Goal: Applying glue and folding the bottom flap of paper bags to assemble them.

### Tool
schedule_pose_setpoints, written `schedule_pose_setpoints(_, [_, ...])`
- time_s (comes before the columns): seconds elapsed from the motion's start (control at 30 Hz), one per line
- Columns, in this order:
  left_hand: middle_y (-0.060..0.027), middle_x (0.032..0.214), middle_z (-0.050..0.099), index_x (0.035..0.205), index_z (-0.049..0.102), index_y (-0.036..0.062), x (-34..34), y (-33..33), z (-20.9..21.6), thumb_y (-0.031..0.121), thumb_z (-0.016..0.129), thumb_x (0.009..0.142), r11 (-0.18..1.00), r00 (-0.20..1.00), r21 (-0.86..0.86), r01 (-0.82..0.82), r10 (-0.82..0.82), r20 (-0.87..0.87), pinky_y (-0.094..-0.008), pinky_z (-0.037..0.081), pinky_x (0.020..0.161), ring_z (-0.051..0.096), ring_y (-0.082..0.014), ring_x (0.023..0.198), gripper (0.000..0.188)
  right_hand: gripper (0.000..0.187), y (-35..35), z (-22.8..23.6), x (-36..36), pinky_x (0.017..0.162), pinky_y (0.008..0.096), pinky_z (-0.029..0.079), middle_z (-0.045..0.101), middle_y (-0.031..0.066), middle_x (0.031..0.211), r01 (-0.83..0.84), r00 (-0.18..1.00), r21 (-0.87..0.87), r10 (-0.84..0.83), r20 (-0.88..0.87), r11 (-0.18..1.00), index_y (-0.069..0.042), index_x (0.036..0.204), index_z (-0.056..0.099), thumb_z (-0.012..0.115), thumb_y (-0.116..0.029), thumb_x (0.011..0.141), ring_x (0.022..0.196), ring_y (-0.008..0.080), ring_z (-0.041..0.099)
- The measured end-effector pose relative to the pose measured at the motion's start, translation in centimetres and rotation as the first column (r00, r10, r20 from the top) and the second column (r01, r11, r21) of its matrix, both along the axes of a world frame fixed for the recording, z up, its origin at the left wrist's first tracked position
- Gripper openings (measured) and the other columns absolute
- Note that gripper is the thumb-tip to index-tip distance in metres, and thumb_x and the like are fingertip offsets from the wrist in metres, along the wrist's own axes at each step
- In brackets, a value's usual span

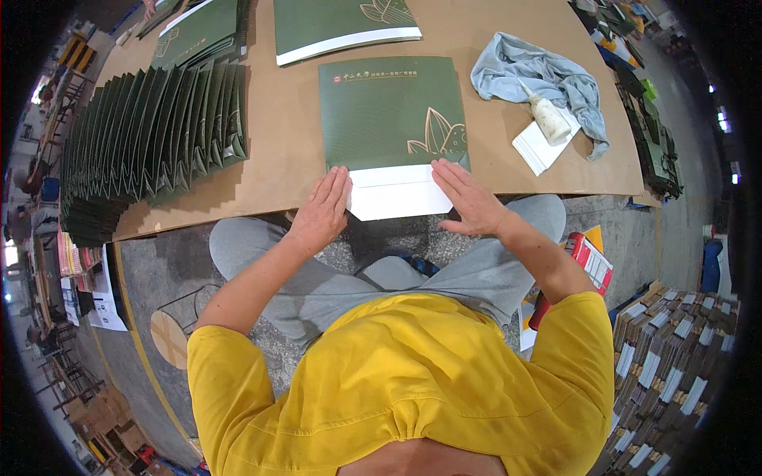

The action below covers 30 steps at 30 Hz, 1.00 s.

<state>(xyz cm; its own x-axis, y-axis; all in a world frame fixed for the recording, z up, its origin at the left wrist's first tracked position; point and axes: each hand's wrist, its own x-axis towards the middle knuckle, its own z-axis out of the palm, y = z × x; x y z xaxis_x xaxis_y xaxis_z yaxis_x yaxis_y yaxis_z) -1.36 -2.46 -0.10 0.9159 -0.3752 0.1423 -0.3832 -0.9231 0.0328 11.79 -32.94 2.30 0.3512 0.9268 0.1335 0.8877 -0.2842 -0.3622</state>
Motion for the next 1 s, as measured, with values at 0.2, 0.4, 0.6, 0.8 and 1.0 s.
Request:
schedule_pose_setpoints(0.2, [-0.0213,0.138,0.037,0.127,0.042,-0.0072,0.3,-0.6,-1.6,0.020,0.058,0.078,0.994,0.990,0.096,-0.058,0.046,0.131,-0.0423,0.028,0.108,0.032,-0.0331,0.130,0.059,0.066,-0.8,-0.6,0.5,0.111,0.0447,0.020,0.034,0.0139,0.142,0.026,0.988,-0.130,-0.006,0.157,0.991,0.001,0.133,0.037,0.061,-0.012,0.074,0.133,0.0283,0.030])
schedule_pose_setpoints(0.4, [-0.0195,0.128,0.047,0.117,0.052,-0.0046,1.5,0.0,0.5,0.017,0.060,0.079,0.980,0.999,-0.196,-0.031,0.033,0.007,-0.0410,0.036,0.100,0.044,-0.0334,0.118,0.044,0.042,-0.5,-0.7,1.8,0.107,0.0429,0.027,0.046,0.0118,0.134,0.052,0.994,0.005,-0.051,-0.094,0.999,-0.004,0.125,0.050,0.055,-0.018,0.085,0.126,0.0272,0.040])
schedule_pose_setpoints(0.6, [-0.0148,0.108,0.058,0.094,0.062,0.0001,3.4,-1.1,1.1,0.013,0.059,0.079,0.876,0.977,-0.437,-0.204,0.210,-0.035,-0.0422,0.044,0.085,0.053,-0.0333,0.097,0.020,0.033,1.4,-0.7,2.4,0.090,0.0412,0.040,0.061,0.0115,0.110,0.447,0.807,0.051,-0.378,-0.454,0.893,-0.003,0.109,0.060,0.051,-0.029,0.090,0.106,0.0283,0.052])
schedule_pose_setpoints(0.8, [-0.0140,0.104,0.059,0.090,0.062,0.0028,3.7,-2.0,1.3,0.014,0.064,0.071,0.875,0.951,-0.389,-0.289,0.308,-0.014,-0.0424,0.045,0.082,0.053,-0.0328,0.092,0.023,0.028,1.1,0.2,0.3,0.086,0.0376,0.043,0.057,0.0107,0.110,0.391,0.919,0.246,-0.391,-0.050,0.887,-0.005,0.106,0.062,0.062,-0.016,0.080,0.101,0.0292,0.052])
schedule_pose_setpoints(1.0, [-0.0201,0.122,0.050,0.109,0.058,0.0024,2.0,-2.3,2.1,0.016,0.069,0.069,0.956,0.978,-0.212,-0.203,0.189,-0.084,-0.0442,0.042,0.093,0.047,-0.0372,0.112,0.043,0.046,-1.7,-1.0,-1.5,0.085,0.0371,0.044,0.057,0.0104,0.112,0.232,0.940,0.203,-0.273,0.204,0.951,-0.002,0.115,0.057,0.066,-0.011,0.071,0.098,0.0274,0.053])
